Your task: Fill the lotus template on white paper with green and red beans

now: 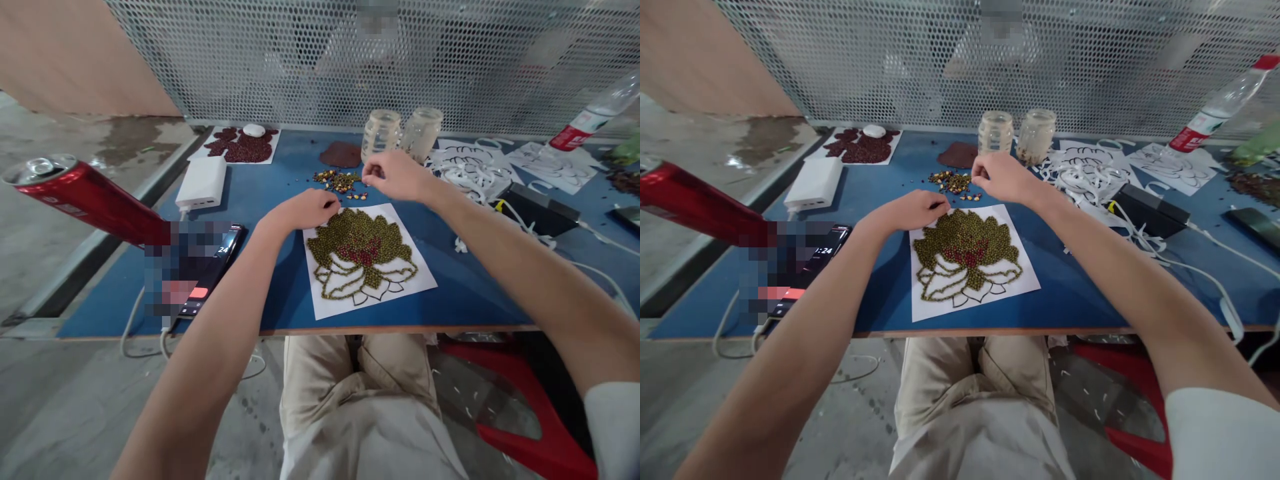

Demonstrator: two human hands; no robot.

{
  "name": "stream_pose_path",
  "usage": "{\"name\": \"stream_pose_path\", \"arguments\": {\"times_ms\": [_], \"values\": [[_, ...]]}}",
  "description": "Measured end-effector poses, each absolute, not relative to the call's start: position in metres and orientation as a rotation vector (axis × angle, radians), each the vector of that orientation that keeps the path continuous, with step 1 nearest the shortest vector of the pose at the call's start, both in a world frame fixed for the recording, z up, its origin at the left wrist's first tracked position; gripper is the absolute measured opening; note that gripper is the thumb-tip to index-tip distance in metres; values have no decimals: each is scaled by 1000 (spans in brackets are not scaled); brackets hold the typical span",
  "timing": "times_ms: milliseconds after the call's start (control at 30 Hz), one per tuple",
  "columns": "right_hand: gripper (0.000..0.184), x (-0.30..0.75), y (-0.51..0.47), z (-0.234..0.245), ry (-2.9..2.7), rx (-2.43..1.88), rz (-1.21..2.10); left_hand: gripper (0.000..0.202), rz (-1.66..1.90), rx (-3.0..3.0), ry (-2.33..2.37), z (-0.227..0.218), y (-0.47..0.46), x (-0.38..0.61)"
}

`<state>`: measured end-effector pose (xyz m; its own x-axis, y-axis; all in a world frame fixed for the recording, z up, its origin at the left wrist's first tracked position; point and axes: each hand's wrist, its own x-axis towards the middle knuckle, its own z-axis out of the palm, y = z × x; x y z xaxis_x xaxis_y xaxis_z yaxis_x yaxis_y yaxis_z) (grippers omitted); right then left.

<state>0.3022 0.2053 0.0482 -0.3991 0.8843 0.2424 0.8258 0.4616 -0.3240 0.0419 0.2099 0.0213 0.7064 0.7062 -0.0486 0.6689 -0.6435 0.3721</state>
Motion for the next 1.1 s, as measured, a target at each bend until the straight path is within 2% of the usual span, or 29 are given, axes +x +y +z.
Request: {"name": "stream_pose_path", "arguments": {"times_ms": [233, 500, 800, 1100], "values": [[22, 285, 252, 25, -2602, -1455, -72, 30, 131, 2570, 1105, 22, 207, 43], [30, 272, 254, 30, -2691, -1505, -60, 25, 150, 2554, 1067, 20, 209, 41], [22, 273, 251, 39, -2753, -1601, 37, 25, 153, 2555, 1055, 20, 208, 41], [8, 316, 204, 55, -2423, -1559, 126, 27, 134, 2568, 1081, 22, 209, 42]]}}
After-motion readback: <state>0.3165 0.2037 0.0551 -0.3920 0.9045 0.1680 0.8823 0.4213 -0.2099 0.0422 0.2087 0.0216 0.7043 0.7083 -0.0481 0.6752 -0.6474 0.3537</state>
